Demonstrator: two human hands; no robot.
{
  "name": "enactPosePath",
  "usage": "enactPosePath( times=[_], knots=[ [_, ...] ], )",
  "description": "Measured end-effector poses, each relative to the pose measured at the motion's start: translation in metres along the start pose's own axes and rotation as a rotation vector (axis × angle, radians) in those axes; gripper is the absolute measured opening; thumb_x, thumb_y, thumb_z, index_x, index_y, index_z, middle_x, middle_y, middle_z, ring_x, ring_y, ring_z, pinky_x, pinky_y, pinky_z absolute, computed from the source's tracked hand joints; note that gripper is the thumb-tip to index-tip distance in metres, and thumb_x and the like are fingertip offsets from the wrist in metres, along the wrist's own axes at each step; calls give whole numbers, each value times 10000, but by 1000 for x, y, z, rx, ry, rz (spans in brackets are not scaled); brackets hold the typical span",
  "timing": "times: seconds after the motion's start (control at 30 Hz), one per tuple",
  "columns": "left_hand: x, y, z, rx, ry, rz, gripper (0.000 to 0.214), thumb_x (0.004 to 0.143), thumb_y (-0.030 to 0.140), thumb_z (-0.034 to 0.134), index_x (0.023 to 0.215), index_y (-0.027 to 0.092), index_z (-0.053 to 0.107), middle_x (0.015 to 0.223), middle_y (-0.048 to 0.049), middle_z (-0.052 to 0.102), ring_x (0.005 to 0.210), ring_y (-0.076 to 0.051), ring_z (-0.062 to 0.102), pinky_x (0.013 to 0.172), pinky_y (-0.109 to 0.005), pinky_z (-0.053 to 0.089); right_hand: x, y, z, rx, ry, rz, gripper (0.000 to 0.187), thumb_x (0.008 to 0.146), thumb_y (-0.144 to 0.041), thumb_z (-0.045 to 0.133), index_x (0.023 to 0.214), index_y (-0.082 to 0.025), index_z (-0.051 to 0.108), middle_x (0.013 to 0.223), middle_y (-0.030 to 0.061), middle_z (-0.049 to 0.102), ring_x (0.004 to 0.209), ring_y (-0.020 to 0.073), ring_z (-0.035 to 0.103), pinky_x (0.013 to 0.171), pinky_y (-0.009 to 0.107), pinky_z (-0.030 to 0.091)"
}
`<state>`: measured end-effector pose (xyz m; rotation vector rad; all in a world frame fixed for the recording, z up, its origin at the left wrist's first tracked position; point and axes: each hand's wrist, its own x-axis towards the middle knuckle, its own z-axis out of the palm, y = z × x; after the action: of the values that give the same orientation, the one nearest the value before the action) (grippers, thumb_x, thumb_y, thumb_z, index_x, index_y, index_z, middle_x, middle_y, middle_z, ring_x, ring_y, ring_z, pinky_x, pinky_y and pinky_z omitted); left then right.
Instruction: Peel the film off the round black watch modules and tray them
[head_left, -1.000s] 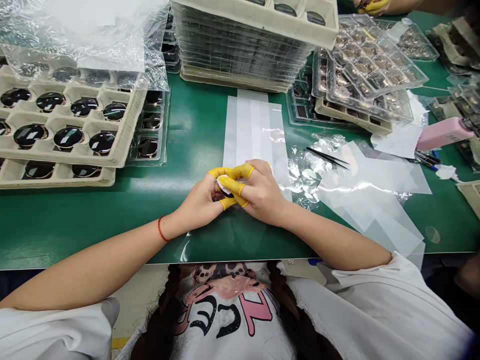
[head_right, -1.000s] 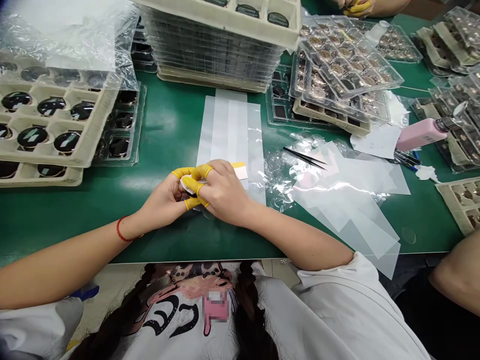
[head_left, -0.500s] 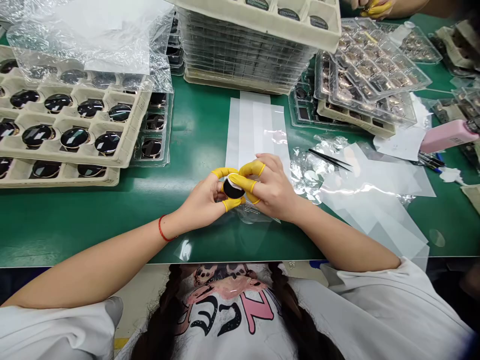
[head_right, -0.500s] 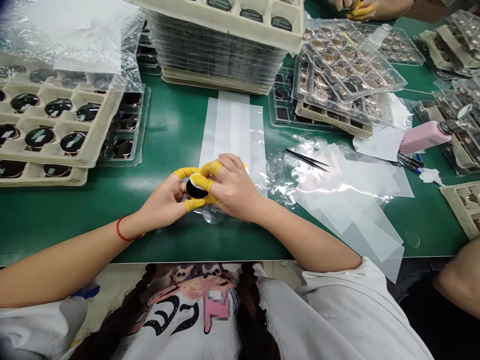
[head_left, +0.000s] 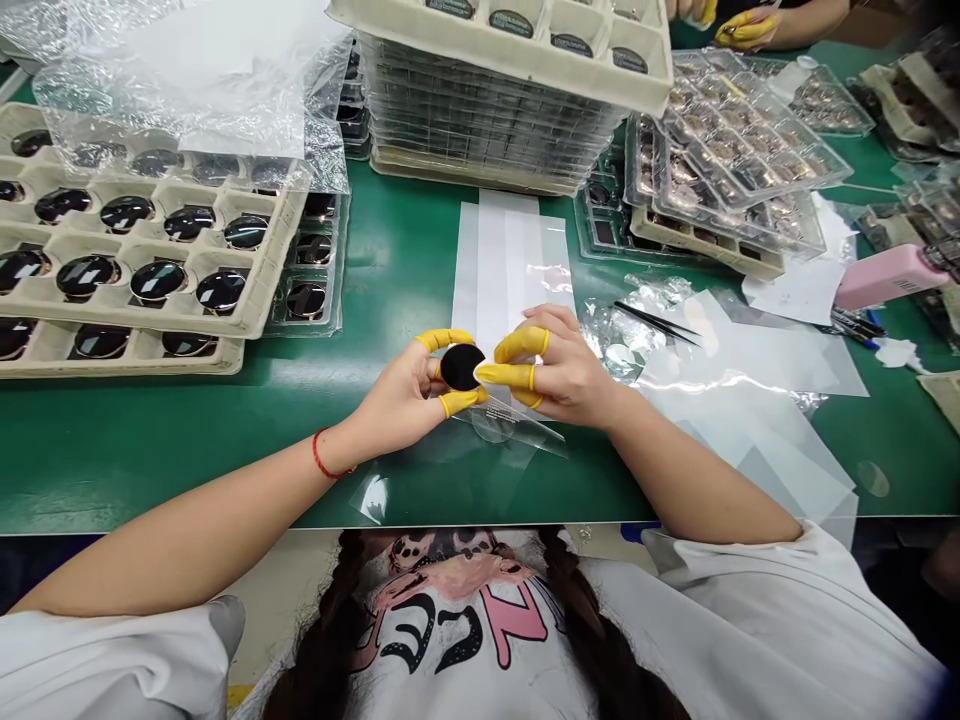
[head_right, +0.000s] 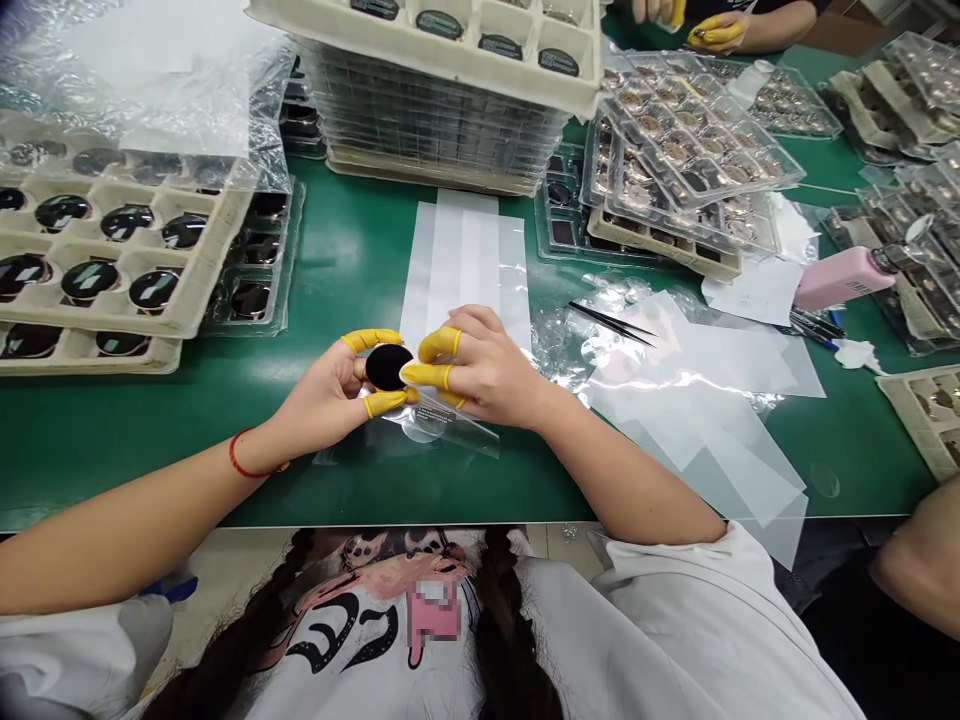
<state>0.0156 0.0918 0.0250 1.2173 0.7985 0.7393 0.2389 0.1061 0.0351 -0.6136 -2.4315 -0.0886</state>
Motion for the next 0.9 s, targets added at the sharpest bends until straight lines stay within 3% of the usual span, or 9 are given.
enactPosePath(
  times=[0.17, 0.47, 0.67, 0.8, 0.9],
  knots=[
    [-3, 1, 2, 21, 13, -23, 538, 742, 220, 760, 1165, 199, 428, 867, 1, 706, 802, -151, 731, 711, -256, 585, 4, 2, 4, 10, 159, 167, 312, 910, -138, 519, 1115, -341, 637, 898, 22, 594, 842, 142, 535, 792, 348, 441],
    [0, -2, -1, 68, 82, 43, 518, 744, 197, 754, 1159, 202, 443, 839, 24, 703, 748, -105, 706, 678, -209, 566, 3, -14, 11, -53, 33, 153, 303, 918, -171, 500, 1162, -317, 607, 946, 32, 614, 890, 167, 526, 835, 375, 426],
    [4, 3, -5, 91, 169, 69, 553, 724, 257, 777, 1157, 193, 440, 811, 24, 695, 718, -117, 707, 651, -221, 570, 3, -11, 6, 39, 82, 181, 332, 912, -148, 523, 1179, -325, 609, 950, 28, 624, 905, 152, 543, 845, 359, 429],
    [3, 0, -5, 126, 218, 166, 570, 746, 265, 764, 1182, 212, 401, 865, 12, 703, 816, -148, 738, 763, -276, 605, 1, 1, -4, -41, 185, 547, 318, 904, -243, 563, 1212, -296, 624, 1122, 72, 632, 1070, 225, 542, 934, 446, 426],
    [2, -3, -5, 161, 212, 271, 531, 774, 254, 739, 1167, 218, 384, 975, -27, 716, 937, -169, 739, 887, -327, 602, 0, 4, -14, 130, 78, 809, 256, 870, -290, 604, 1110, -249, 681, 1094, 71, 665, 1060, 245, 578, 928, 468, 457]
  ],
)
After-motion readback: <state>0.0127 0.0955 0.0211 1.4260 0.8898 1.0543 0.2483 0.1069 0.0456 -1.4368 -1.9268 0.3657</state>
